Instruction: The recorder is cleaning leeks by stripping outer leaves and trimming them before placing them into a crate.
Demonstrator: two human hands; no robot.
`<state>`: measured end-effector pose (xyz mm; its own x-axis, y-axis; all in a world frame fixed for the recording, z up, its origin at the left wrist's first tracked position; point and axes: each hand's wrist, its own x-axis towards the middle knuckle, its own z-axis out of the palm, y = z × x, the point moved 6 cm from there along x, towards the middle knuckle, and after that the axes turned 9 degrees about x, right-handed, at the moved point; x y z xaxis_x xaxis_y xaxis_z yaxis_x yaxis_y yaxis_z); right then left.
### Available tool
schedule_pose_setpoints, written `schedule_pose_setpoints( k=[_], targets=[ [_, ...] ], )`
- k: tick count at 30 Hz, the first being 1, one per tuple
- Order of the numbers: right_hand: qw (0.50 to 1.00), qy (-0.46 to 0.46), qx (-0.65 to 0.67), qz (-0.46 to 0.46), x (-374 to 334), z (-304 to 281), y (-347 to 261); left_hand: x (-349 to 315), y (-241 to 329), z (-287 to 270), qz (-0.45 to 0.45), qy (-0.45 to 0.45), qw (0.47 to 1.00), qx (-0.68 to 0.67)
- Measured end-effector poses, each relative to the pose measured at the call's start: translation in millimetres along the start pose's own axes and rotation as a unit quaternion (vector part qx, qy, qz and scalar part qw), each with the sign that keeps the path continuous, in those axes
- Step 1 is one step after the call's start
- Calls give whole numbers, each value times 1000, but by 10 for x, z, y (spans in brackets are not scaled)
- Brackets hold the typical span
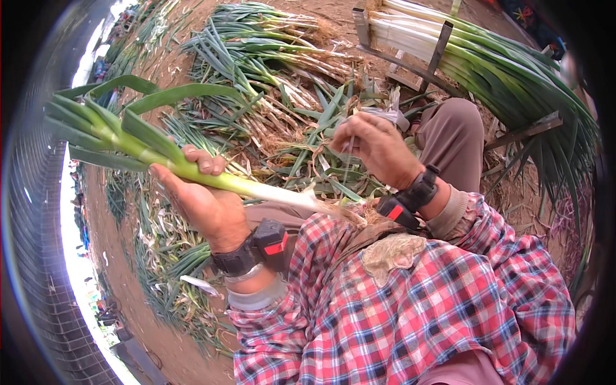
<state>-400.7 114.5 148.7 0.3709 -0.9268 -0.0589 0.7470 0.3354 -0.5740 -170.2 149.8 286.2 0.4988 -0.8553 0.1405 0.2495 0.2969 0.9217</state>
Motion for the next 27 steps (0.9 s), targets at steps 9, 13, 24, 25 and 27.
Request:
schedule_pose_setpoints(
  k=[9,13,24,25,27],
  targets=[
    [873,-316,-371,-26,-248,807,242,175,121,-126,-27,-54,994,-96],
    [797,-276,-525,-118,-250,667,183,333,211,-302,-37,-74,989,-119],
    [562,-113,-813,106,-468,-642,64,609,1062,-1401,117,161,978,53],
    [624,-130,-769,44,-370,-411,84,612,1032,-1368,102,166,979,56],
    [732,-180,-655,-59,-284,115,122,576,983,-1325,85,170,981,23]
  ],
)
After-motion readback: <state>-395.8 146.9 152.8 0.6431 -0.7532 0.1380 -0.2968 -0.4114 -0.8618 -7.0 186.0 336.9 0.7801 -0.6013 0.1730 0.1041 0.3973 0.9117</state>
